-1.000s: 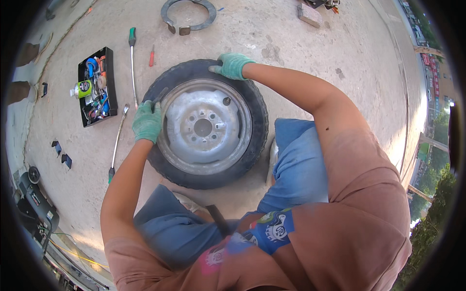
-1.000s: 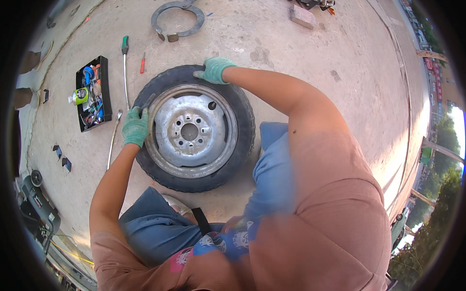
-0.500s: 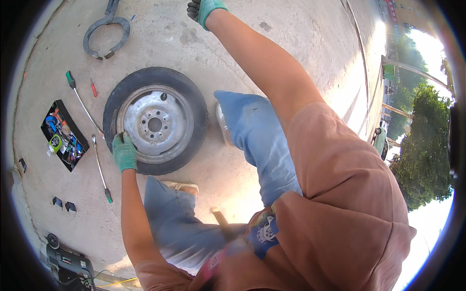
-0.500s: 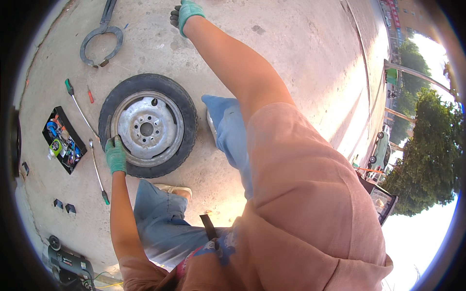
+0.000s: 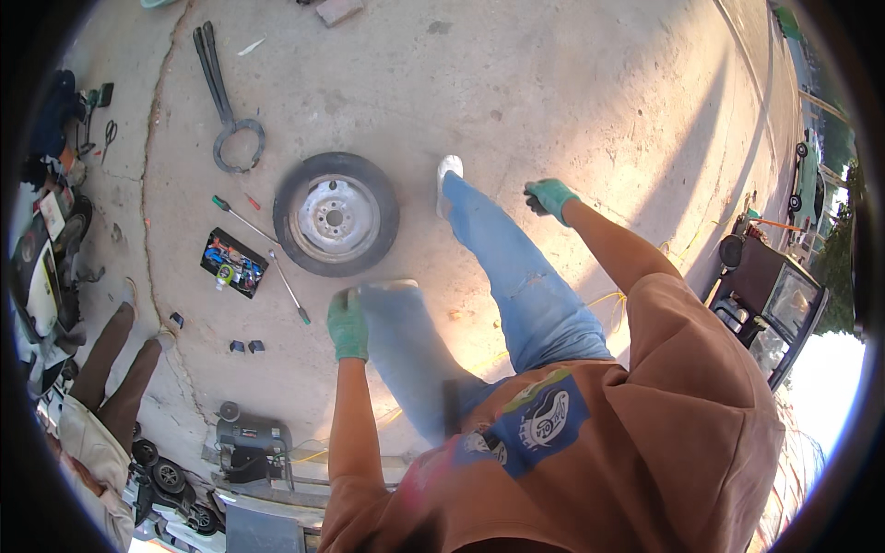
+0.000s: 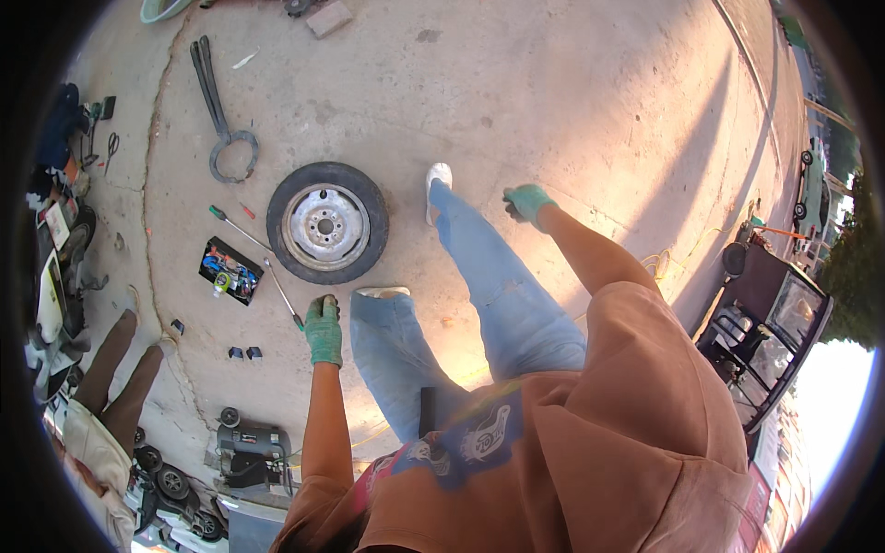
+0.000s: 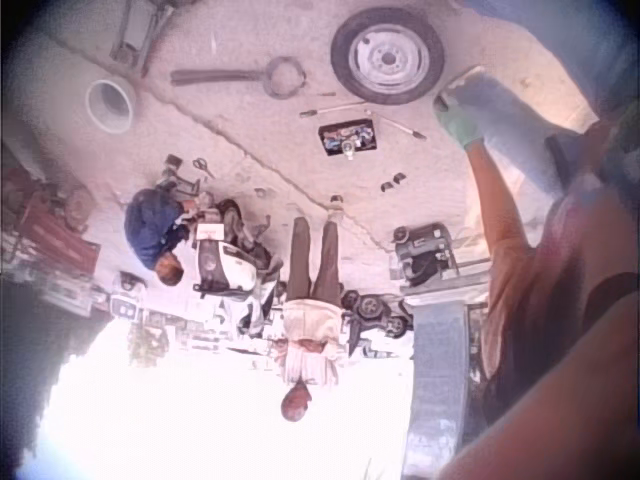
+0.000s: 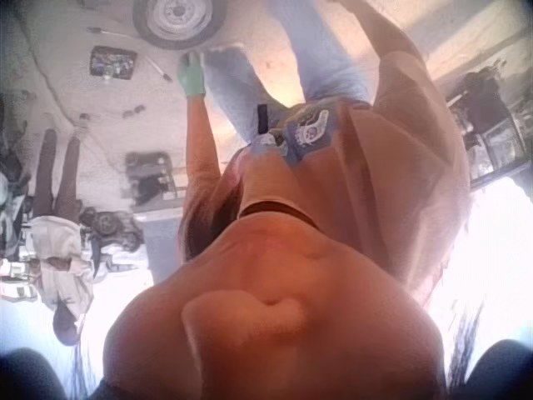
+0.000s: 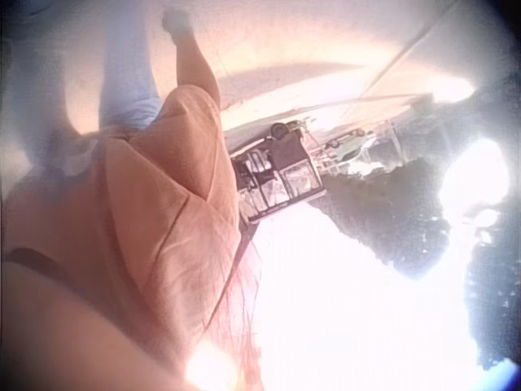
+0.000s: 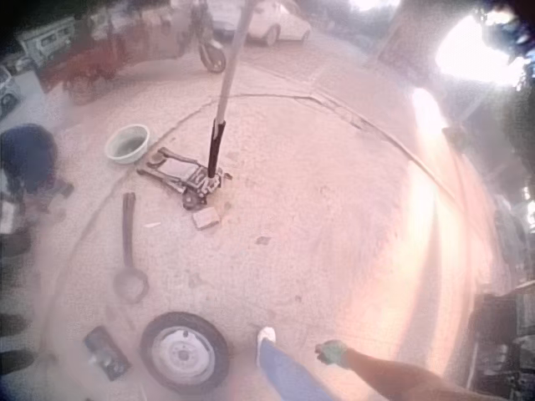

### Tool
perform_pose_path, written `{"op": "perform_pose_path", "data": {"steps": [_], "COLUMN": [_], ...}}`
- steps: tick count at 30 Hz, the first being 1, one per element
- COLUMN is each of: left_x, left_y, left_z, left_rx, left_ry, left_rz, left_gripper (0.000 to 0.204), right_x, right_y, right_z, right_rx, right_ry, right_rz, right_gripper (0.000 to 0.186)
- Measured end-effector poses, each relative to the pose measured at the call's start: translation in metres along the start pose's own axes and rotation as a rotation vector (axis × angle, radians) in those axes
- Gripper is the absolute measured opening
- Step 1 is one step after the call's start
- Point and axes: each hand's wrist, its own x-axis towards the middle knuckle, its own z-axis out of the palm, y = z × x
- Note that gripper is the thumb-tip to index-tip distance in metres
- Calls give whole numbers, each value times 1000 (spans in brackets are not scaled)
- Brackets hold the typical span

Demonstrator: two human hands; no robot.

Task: The person removes a wheel from a three-wheeled vehicle using a cordless impact wrench, then carries the wheel away. The person also handles a manual pump and a tire rim separately.

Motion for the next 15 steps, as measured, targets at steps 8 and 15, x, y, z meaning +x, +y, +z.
{"op": "perform_pose_path", "data": {"steps": [8,15], "left_x": [-47,-5], "left_y": [187,382], "left_z": [-36,77], "left_rx": [-318,-3], "left_ry": [100,-233], "left_rz": [-265,19], "left_gripper": [13,16], "right_x": [-142,-176], "right_y": [190,101], "right_z": [-174,-284], "right_rx": [146,646], "right_ry": [57,68], "right_rz": [342,-38], "right_gripper": [22,25]}}
